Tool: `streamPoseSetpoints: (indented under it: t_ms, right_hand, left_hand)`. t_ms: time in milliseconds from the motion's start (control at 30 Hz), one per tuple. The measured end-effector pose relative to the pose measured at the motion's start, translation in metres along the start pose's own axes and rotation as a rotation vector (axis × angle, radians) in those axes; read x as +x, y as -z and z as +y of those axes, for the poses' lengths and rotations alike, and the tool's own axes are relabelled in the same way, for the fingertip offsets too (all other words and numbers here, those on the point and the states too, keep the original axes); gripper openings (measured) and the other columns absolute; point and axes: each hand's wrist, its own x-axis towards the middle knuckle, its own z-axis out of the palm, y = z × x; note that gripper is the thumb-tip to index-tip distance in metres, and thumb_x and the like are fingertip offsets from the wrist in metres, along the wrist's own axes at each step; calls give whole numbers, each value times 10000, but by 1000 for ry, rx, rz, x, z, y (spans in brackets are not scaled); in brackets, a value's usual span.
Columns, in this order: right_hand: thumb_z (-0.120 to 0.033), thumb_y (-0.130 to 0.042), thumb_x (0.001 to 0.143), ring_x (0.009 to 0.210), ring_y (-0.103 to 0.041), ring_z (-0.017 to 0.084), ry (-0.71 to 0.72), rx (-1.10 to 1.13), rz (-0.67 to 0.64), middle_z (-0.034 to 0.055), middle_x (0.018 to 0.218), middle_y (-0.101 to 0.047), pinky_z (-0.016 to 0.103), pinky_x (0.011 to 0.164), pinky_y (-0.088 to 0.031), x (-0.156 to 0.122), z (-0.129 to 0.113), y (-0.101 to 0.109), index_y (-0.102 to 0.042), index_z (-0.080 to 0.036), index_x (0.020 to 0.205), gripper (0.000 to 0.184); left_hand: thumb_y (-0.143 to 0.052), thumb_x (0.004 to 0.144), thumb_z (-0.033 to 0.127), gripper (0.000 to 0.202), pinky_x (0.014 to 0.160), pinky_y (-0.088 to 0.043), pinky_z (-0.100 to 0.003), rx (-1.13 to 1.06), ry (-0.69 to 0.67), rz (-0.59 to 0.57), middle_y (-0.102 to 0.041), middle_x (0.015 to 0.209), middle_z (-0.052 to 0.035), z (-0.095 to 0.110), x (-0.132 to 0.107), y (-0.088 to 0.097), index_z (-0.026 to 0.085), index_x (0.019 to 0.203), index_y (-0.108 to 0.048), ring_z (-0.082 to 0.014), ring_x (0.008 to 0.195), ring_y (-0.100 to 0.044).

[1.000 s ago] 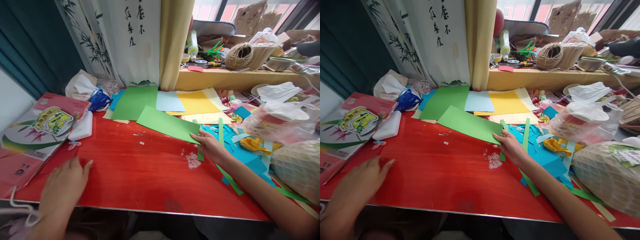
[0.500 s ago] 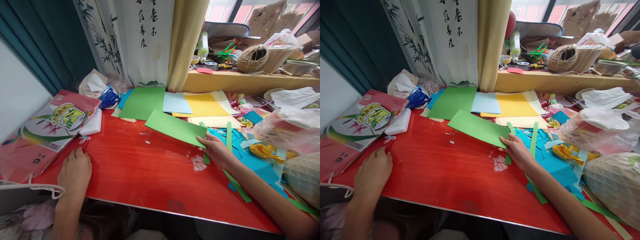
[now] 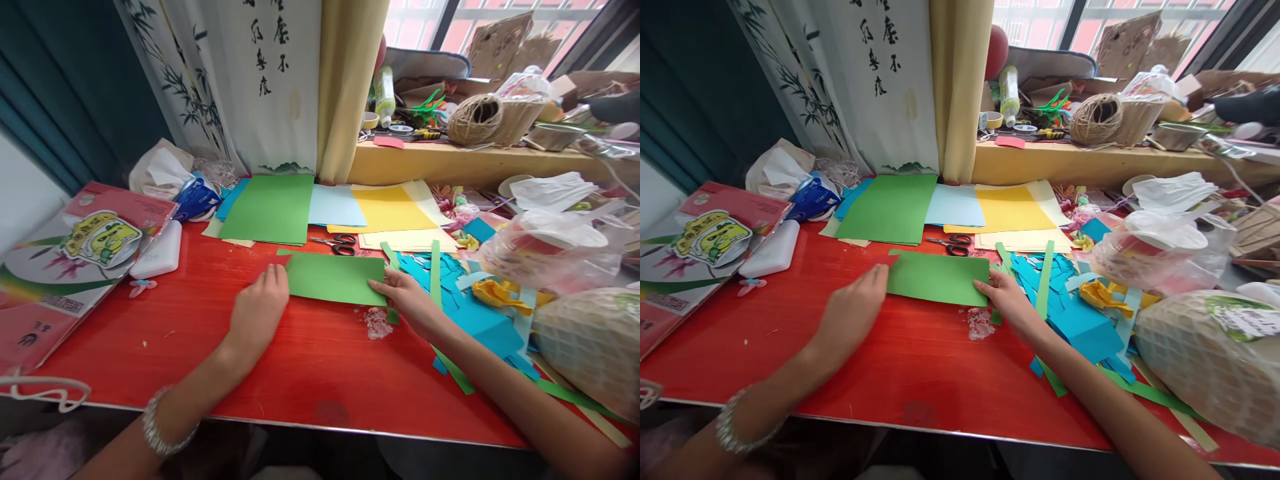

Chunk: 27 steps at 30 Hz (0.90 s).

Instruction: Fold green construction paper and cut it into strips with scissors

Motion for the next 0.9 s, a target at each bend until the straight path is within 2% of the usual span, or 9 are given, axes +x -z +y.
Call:
streamPoseSetpoints:
  t_ms: [67, 167, 300, 367, 433, 533, 600, 767, 900]
  right_hand:
    - [-315, -666, 704, 718, -632, 184, 0, -5, -2, 58, 848, -652, 270, 512, -558, 1, 2, 0, -586, -218, 874, 211]
    - [-314, -671, 698, 710, -628, 183, -12, 1, -10, 61, 834, -646, 266, 496, -555, 4, 5, 3, -590, -216, 881, 223]
    - [-296, -679, 696, 775, -627, 177, -6, 78, -26, 57, 944, -636, 251, 518, -561, 9, 8, 8, -579, -216, 920, 258]
    - [-289, -683, 698, 757, -622, 164, 14, 115, -3, 52, 939, -632, 234, 501, -552, 10, 6, 11, -580, -214, 919, 255]
    - [-290, -678, 707, 725, -614, 149, 33, 132, 9, 49, 932, -629, 216, 479, -537, 11, 3, 13, -586, -215, 933, 255]
    - [-307, -663, 727, 677, -600, 123, 63, 124, -9, 46, 957, -634, 191, 449, -511, 10, -2, 15, -595, -219, 995, 290]
    - [-326, -656, 734, 656, -599, 118, 76, 107, -18, 51, 969, -641, 185, 424, -493, 9, -3, 15, -593, -217, 1059, 349]
    - [-346, -630, 761, 653, -599, 122, 96, 82, -24, 64, 1006, -637, 183, 406, -478, 11, 0, 15, -569, -225, 1131, 393]
    - [-383, -588, 791, 645, -581, 129, 190, 60, -7, 65, 1015, -627, 207, 403, -474, 13, 3, 16, -566, -225, 1120, 365]
  left_hand:
    - [-314, 825, 60, 397, 668, -484, -382, -61, -59, -32, -626, 1070, -214, 9, 10, -13, 134, 1100, -590, -319, 988, -590]
    - [-382, 876, 276, 307, 701, -470, -399, -119, -116, -74, -664, 910, -185, 0, 24, -16, 134, 924, -651, -311, 901, -599]
    - [-379, 861, 445, 403, 857, -401, -388, -328, -14, -60, -631, 1084, -122, -35, 56, 2, 172, 1032, -621, -269, 1012, -549]
    - [-453, 803, 501, 465, 771, -428, -349, -467, 117, -66, -624, 1095, -118, -52, 71, 10, 181, 1118, -576, -250, 939, -575]
    - [-503, 760, 528, 513, 599, -423, -286, -618, 178, -151, -655, 945, -85, -62, 81, 15, 190, 1144, -546, -186, 710, -590]
    - [-581, 715, 506, 394, 433, -286, -225, -915, 193, -339, -547, 639, 23, -63, 82, 13, 204, 967, -588, -88, 451, -424]
    - [-624, 692, 467, 291, 405, -204, -214, -1031, 170, -372, -410, 542, 67, -58, 78, 8, 205, 809, -577, -60, 405, -316]
    - [-645, 683, 453, 325, 379, -130, -209, -1060, 196, -339, -330, 505, 87, -48, 71, -2, 203, 875, -569, -55, 390, -227]
    - [-549, 744, 518, 344, 384, -208, -207, -1000, 254, -207, -346, 518, 73, -42, 66, -9, 193, 856, -535, -75, 411, -283]
